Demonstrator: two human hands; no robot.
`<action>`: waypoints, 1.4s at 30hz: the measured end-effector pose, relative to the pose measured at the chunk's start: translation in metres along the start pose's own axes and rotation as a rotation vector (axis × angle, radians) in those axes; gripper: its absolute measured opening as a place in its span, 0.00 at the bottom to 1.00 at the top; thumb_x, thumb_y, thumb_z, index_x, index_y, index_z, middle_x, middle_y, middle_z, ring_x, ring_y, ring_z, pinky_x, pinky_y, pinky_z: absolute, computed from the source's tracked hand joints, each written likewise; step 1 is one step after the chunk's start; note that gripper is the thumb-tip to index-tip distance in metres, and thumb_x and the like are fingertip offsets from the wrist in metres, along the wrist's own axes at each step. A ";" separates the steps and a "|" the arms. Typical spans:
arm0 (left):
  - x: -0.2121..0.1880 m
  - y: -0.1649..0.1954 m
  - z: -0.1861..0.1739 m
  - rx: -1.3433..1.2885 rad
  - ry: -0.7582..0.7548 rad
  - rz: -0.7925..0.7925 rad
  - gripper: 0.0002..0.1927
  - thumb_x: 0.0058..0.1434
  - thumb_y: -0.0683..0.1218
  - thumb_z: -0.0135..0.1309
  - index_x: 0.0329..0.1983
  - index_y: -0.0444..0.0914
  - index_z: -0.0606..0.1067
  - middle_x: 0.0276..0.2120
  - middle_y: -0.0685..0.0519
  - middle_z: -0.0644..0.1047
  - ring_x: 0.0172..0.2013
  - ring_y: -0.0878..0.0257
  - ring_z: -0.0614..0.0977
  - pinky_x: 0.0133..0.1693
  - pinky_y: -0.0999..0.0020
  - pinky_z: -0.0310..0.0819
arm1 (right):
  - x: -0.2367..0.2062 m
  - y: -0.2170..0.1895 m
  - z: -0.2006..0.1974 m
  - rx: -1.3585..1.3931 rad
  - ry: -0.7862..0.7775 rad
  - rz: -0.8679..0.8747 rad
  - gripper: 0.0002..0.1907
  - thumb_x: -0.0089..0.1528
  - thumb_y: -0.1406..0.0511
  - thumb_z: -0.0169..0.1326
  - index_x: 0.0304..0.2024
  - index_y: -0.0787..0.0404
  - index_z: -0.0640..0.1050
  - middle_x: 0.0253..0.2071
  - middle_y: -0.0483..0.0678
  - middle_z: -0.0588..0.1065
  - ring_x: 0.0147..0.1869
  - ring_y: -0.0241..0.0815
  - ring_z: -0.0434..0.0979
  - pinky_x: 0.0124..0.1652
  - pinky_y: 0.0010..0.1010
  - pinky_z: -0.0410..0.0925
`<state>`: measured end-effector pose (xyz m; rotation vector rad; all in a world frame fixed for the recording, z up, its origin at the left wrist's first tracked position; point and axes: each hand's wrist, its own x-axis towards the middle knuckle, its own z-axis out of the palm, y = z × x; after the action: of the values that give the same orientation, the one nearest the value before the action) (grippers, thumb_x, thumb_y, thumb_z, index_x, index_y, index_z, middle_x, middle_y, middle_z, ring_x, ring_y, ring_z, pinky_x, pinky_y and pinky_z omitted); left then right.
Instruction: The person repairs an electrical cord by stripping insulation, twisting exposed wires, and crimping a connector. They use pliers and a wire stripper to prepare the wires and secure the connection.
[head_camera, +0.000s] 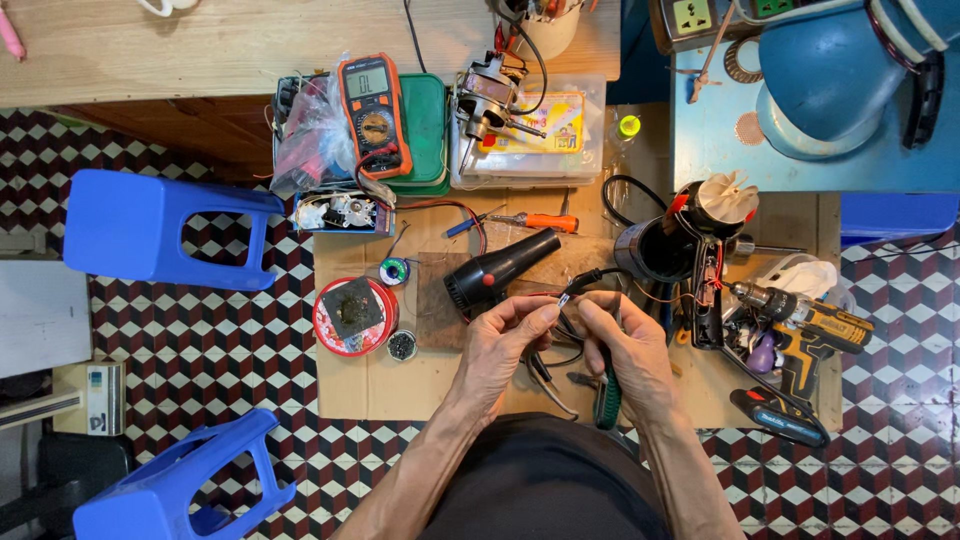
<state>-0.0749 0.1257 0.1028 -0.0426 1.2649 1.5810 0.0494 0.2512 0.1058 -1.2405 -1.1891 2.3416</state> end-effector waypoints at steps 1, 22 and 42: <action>0.000 0.001 0.001 0.007 -0.009 0.011 0.13 0.63 0.47 0.62 0.47 0.35 0.81 0.32 0.58 0.79 0.33 0.71 0.76 0.41 0.75 0.73 | -0.002 -0.001 0.002 0.045 -0.010 0.005 0.13 0.66 0.63 0.55 0.48 0.65 0.76 0.28 0.43 0.72 0.20 0.28 0.65 0.19 0.19 0.58; 0.007 -0.011 -0.007 -0.020 -0.117 -0.046 0.13 0.67 0.49 0.59 0.49 0.35 0.78 0.35 0.57 0.76 0.37 0.70 0.74 0.45 0.74 0.70 | 0.000 0.005 -0.005 0.212 -0.078 0.050 0.10 0.66 0.67 0.54 0.46 0.67 0.78 0.34 0.49 0.77 0.22 0.29 0.67 0.18 0.18 0.60; 0.002 -0.004 -0.010 0.274 -0.175 0.185 0.11 0.67 0.48 0.58 0.46 0.36 0.78 0.39 0.54 0.82 0.41 0.69 0.81 0.47 0.72 0.77 | -0.007 -0.004 0.001 0.096 -0.042 0.084 0.07 0.65 0.67 0.53 0.40 0.67 0.77 0.27 0.48 0.75 0.19 0.30 0.65 0.17 0.20 0.60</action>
<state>-0.0783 0.1199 0.0949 0.3881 1.3647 1.5150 0.0520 0.2494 0.1137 -1.2373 -1.0424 2.4656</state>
